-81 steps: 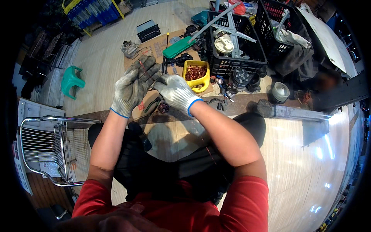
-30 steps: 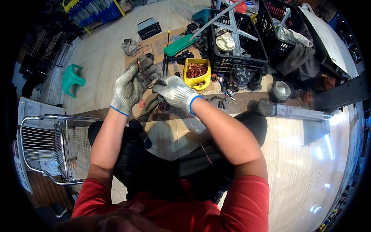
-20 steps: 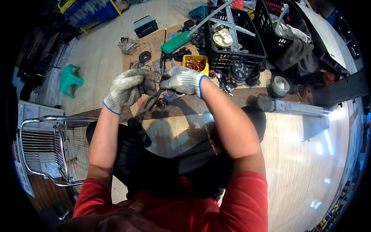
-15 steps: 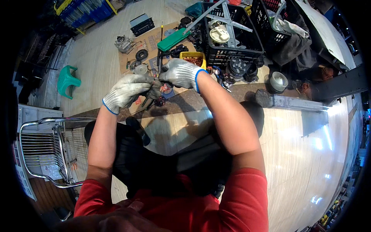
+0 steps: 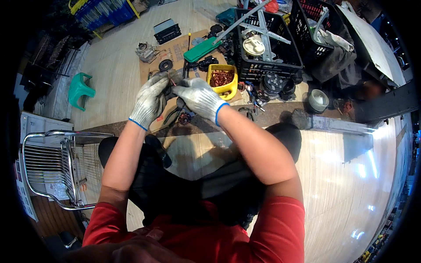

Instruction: The person uses their hands to separate and twist various colored wires from an automotive wire harness.

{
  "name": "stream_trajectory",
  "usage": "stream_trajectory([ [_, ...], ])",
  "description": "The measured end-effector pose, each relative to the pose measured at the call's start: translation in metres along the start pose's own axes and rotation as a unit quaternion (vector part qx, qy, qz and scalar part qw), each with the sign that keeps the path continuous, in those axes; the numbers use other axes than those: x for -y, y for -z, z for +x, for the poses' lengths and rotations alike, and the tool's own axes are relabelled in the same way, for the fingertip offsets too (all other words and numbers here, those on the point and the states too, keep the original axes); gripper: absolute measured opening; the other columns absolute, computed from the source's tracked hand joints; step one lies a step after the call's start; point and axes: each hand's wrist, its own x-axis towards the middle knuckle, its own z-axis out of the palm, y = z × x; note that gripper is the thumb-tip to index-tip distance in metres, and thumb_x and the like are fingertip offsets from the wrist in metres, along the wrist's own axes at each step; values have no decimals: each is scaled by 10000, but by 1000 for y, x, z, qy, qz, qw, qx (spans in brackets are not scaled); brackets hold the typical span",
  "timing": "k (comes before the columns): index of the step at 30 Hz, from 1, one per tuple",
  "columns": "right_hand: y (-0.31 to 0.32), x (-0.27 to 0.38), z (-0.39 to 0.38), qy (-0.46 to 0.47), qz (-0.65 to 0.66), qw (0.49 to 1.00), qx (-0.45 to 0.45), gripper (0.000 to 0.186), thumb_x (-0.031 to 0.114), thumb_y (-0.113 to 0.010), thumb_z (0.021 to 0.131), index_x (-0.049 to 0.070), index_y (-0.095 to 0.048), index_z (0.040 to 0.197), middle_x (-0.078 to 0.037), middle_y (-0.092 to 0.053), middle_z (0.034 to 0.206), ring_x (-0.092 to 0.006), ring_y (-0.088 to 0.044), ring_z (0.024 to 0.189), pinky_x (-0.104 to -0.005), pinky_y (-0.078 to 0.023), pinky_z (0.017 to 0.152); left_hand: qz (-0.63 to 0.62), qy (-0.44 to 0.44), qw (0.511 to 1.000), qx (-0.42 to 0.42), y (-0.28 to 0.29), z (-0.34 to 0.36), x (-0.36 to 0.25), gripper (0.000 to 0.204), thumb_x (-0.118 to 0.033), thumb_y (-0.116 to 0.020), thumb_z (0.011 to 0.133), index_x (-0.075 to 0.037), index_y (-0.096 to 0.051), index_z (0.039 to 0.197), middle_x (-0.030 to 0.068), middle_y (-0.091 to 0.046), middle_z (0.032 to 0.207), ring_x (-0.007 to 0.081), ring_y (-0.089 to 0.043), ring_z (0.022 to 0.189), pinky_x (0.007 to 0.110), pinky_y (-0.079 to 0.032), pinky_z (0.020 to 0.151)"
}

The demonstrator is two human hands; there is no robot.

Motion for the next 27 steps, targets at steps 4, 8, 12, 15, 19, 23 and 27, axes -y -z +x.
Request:
stream_trajectory([
  [4, -20, -29, 5, 111, -26, 992, -54, 241, 185, -562, 944, 5, -686, 1045, -209, -690, 887, -370, -645, 806, -417, -493, 735, -188, -14, 982, 28, -7, 0, -11, 334, -92, -483, 1040, 31, -510, 1349, 200, -642, 1241, 311, -653, 1137, 422, -553, 983],
  [8, -27, -15, 2, -12, 1, 1000, -25, 276, 218, -556, 948, -9, -673, 1054, -250, -668, 911, -387, -648, 852, -433, -487, 762, -231, -24, 972, 25, -2, -4, -14, 373, -166, -475, 1045, 22, -513, 1365, 206, -633, 1276, 342, -642, 1147, 500, -536, 983],
  [12, -24, -35, 9, 50, -25, 998, -15, 323, 263, -598, 970, -37, -677, 1060, -127, -680, 909, -153, -604, 829, -322, -494, 779, -228, -38, 972, 31, -1, -5, -17, 383, -193, -490, 1040, 18, -539, 1356, 196, -642, 1259, 334, -649, 1116, 512, -536, 963],
  [15, -18, -34, 9, 76, -78, 994, 22, 301, 259, -596, 958, -19, -679, 1040, -153, -675, 882, -193, -613, 801, -346, -490, 751, -280, -27, 957, 66, -1, -7, -22, 308, -149, -478, 1046, 9, -568, 1294, 174, -685, 1141, 320, -698, 993, 468, -583, 880],
  [19, -1, -26, 11, 54, -47, 992, 102, 290, 254, -600, 938, -16, -682, 1005, -160, -668, 803, -253, -628, 723, -372, -489, 683, -205, -6, 965, 161, 14, -8, -26, 357, -193, -512, 1031, 37, -563, 1298, 144, -697, 1080, 311, -691, 971, 481, -565, 873],
  [23, 26, -14, 11, 57, -130, 981, 133, 313, 282, -620, 926, -19, -690, 980, -180, -670, 788, -242, -631, 713, -364, -489, 675, -94, 38, 980, 170, 10, -17, -36, 340, -145, -539, 1007, 61, -561, 1276, 183, -696, 1052, 310, -706, 928, 461, -580, 831],
  [27, 35, 11, 8, -47, -231, 966, 104, 277, 273, -601, 925, 38, -719, 1014, -221, -688, 894, -372, -670, 855, -423, -508, 766, 171, 83, 960, 206, -8, -30, -55, 319, -138, -588, 967, 69, -632, 1205, 179, -697, 1072, 254, -689, 974, 371, -548, 888],
])
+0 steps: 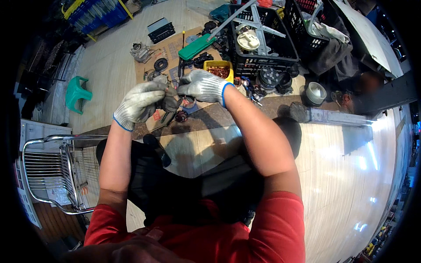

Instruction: The person uses their hands to separate and twist various colored wires from an automotive wire harness.

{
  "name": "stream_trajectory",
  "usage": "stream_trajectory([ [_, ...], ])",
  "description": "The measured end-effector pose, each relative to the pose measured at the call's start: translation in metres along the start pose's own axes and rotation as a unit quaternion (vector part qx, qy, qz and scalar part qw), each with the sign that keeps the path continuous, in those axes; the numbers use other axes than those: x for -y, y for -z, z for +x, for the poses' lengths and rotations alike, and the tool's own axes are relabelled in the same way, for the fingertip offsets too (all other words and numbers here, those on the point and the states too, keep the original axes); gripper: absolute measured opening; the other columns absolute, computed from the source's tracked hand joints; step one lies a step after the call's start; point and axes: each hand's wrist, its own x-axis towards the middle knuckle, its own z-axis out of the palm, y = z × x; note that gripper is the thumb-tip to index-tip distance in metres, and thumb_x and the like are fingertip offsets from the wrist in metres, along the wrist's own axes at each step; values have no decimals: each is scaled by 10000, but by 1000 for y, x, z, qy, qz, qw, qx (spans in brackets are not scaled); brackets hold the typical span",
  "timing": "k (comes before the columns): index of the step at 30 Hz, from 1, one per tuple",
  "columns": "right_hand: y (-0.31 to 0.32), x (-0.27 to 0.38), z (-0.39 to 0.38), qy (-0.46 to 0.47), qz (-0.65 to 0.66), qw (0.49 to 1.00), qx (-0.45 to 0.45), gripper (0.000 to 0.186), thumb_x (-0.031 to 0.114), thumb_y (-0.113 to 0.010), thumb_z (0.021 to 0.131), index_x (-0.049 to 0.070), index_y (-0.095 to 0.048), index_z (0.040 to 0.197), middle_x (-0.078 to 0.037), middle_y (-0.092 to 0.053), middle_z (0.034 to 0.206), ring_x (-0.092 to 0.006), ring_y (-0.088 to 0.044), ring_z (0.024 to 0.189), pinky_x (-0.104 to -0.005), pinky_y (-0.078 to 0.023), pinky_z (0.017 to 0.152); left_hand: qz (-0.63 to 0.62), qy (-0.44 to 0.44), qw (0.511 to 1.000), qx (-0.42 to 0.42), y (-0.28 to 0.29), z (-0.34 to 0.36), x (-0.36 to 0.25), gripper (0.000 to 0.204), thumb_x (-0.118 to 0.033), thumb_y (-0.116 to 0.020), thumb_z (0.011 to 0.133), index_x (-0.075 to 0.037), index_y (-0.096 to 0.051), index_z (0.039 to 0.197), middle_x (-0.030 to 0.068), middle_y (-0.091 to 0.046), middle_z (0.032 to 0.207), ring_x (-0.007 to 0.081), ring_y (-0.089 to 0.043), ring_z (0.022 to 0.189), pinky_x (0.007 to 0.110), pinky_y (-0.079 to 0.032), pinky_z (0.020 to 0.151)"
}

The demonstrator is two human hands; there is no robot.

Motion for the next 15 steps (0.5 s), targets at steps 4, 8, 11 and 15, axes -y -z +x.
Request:
stream_trajectory([
  [4, -6, -13, 5, 39, -73, 996, -15, 220, 237, -598, 922, 111, -739, 1036, -206, -685, 955, -381, -674, 915, -468, -514, 795, 276, 17, 961, -11, -8, 5, 0, 337, -223, -598, 961, 33, -700, 1155, 170, -713, 1099, 240, -668, 1062, 324, -502, 957],
  [8, -9, -15, 6, 87, -117, 989, -30, 204, 218, -612, 913, 138, -747, 1043, -203, -689, 920, -389, -673, 920, -476, -520, 796, 368, 39, 929, -8, -20, 10, -5, 360, -247, -564, 965, 22, -698, 1164, 190, -713, 1117, 290, -664, 1060, 363, -496, 963],
  [11, -13, -21, 12, 86, -99, 991, -29, 196, 198, -621, 896, 142, -747, 1035, -203, -686, 883, -390, -676, 906, -483, -522, 778, 439, -14, 898, 6, -18, 10, 0, 337, -239, -568, 957, 29, -705, 1108, 188, -713, 1087, 331, -664, 1028, 399, -512, 926],
  [15, -24, -37, 23, 160, -162, 970, -83, 162, 171, -623, 865, 127, -739, 968, -199, -677, 854, -392, -675, 855, -499, -517, 742, 513, -62, 855, -36, -16, 14, 20, 292, -216, -554, 957, 23, -706, 1029, 204, -703, 1024, 395, -654, 962, 454, -522, 857],
])
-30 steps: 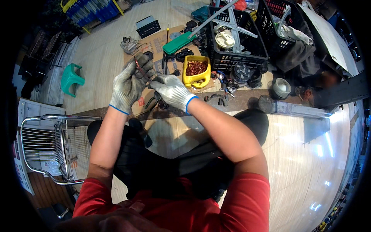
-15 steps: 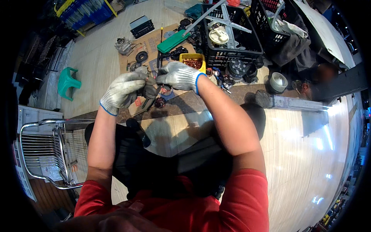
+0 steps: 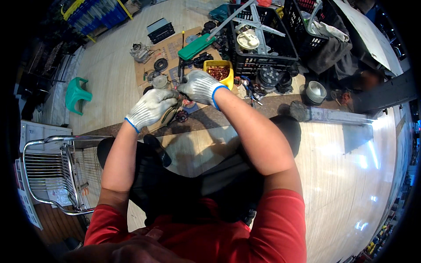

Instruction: The person uses their hands to separate and twist various colored wires from an automotive wire harness.

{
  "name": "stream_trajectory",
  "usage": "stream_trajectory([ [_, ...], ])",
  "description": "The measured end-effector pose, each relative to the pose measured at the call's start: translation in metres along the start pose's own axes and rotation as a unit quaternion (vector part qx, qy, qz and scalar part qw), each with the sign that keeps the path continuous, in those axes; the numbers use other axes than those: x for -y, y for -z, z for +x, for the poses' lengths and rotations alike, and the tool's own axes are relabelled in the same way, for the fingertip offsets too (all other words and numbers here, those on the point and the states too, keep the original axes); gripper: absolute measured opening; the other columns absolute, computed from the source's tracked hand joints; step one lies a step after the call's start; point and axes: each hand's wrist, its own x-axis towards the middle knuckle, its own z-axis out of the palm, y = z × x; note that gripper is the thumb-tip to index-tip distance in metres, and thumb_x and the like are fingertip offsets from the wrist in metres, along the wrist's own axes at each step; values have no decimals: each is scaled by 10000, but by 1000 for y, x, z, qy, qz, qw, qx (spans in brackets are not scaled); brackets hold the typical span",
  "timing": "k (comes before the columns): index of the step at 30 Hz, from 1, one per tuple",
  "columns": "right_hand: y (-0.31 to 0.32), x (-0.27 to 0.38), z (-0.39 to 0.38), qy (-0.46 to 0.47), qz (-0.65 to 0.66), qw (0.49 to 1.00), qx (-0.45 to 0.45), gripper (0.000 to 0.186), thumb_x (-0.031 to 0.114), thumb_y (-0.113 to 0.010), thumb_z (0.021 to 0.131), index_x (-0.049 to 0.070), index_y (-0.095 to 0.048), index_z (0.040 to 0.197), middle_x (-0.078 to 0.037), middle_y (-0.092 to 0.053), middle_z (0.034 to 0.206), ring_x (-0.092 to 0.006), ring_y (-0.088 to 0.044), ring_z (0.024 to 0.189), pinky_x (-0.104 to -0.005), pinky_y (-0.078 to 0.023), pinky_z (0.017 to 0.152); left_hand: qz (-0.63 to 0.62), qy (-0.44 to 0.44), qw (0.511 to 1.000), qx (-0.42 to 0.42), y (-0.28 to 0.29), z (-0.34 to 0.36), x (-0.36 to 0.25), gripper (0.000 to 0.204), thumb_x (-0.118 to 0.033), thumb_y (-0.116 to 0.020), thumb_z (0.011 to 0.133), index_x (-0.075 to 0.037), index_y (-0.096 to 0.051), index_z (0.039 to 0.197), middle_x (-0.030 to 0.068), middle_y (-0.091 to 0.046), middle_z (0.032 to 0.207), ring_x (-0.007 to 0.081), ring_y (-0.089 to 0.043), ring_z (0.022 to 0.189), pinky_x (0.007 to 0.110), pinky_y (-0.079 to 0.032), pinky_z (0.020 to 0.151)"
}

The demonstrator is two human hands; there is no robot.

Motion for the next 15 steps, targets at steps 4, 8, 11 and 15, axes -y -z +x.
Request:
stream_trajectory([
  [4, 6, 9, 0, -111, 161, 980, -25, 230, 250, -605, 910, 37, -689, 887, -113, -638, 736, -237, -596, 650, -384, -476, 600, 15, 17, 995, -97, -8, -2, 7, 270, -199, -535, 968, 0, -700, 1044, 230, -691, 966, 416, -647, 935, 469, -513, 824],
  [8, 19, 29, -7, -151, 279, 947, -53, 308, 306, -591, 952, 23, -667, 857, -27, -602, 667, -120, -517, 535, -298, -421, 506, -37, 116, 981, -151, -6, 2, 3, 338, -257, -552, 984, -5, -678, 1171, 231, -694, 1074, 378, -660, 1032, 417, -513, 892],
  [11, 17, 38, -6, -154, 351, 921, -69, 268, 264, -596, 957, 15, -665, 883, -33, -591, 669, -133, -538, 574, -300, -425, 531, -122, 126, 961, -213, -14, 6, 19, 378, -249, -573, 997, 36, -645, 1234, 198, -703, 1167, 302, -675, 1094, 362, -510, 944],
  [15, 0, 47, -8, -181, 457, 867, -85, 284, 248, -605, 961, -27, -678, 957, -55, -634, 719, -133, -594, 646, -297, -473, 605, -492, 94, 830, -244, -22, 15, 24, 363, -146, -542, 1027, 75, -560, 1314, 188, -660, 1236, 280, -658, 1122, 361, -520, 977],
])
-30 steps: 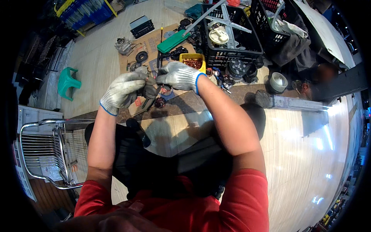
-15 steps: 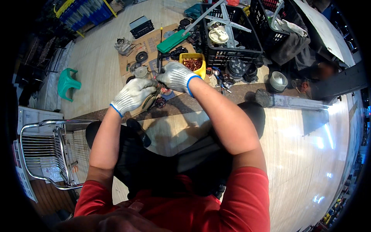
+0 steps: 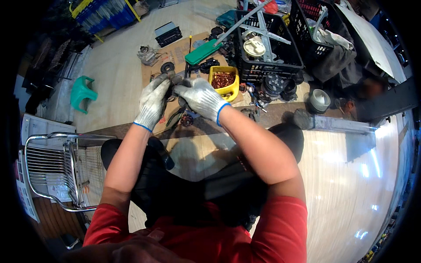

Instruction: The person uses their hands to separate and twist various colored wires from an automotive wire harness.

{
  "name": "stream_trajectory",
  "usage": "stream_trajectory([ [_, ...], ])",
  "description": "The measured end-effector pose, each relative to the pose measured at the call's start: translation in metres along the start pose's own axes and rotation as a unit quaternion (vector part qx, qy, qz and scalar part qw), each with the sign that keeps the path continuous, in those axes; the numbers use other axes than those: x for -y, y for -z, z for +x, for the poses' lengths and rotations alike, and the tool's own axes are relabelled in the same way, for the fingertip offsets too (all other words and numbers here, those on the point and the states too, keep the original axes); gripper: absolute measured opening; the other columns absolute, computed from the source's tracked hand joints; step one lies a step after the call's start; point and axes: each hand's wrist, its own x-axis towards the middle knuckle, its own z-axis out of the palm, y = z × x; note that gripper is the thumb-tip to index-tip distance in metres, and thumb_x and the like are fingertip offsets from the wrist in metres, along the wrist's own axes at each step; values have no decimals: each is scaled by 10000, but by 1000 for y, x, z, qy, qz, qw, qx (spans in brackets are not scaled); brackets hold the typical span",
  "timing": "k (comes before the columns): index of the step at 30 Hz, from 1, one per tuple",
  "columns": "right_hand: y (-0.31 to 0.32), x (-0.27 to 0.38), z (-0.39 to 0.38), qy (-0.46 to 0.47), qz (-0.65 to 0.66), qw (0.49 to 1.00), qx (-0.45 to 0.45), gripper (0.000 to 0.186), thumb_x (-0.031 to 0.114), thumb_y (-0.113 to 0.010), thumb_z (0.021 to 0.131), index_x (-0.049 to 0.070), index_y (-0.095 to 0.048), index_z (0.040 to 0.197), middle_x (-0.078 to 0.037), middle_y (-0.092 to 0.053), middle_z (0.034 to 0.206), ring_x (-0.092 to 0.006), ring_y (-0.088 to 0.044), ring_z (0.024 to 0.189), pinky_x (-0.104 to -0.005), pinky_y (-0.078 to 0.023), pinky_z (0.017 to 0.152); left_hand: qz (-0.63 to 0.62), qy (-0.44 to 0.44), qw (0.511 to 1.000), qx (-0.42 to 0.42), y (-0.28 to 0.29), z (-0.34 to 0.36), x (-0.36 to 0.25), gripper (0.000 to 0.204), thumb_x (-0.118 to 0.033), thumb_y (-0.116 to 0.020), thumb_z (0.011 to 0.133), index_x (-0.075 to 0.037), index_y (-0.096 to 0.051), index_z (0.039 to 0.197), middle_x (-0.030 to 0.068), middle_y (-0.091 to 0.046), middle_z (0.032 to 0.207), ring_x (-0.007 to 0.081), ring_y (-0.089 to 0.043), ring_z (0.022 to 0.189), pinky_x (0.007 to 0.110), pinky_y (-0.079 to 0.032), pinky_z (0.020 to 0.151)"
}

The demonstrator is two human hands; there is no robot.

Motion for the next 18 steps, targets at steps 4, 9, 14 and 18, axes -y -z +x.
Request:
stream_trajectory([
  [4, -10, -13, -2, 58, -46, 997, 9, 340, 289, -611, 973, -41, -681, 1012, -44, -652, 757, -103, -532, 616, -271, -430, 558, -259, 41, 965, 6, -4, 3, -7, 378, -148, -466, 1056, 59, -480, 1372, 218, -617, 1291, 321, -642, 1152, 438, -526, 1015],
  [9, -11, -13, 0, 36, -130, 991, 21, 295, 233, -601, 935, -40, -677, 1016, -181, -679, 849, -293, -632, 781, -398, -496, 707, -355, 26, 933, 49, 11, 4, -11, 409, -211, -409, 1066, 30, -496, 1384, 214, -610, 1324, 349, -620, 1196, 505, -511, 1013],
  [14, 4, -18, 5, 114, -228, 964, 79, 191, 117, -616, 887, 52, -708, 1040, -210, -675, 912, -355, -670, 843, -436, -517, 731, -397, 35, 914, 70, 16, 5, -14, 338, -171, -533, 1015, 23, -560, 1290, 201, -661, 1201, 347, -669, 1071, 484, -553, 937],
  [18, 11, -3, 5, 74, -261, 957, 104, 216, 70, -629, 861, 78, -713, 1059, -199, -675, 959, -364, -678, 872, -443, -529, 743, -402, 33, 907, 123, 19, 3, -19, 339, -164, -537, 1008, 30, -566, 1284, 197, -675, 1163, 348, -681, 1031, 480, -560, 914],
])
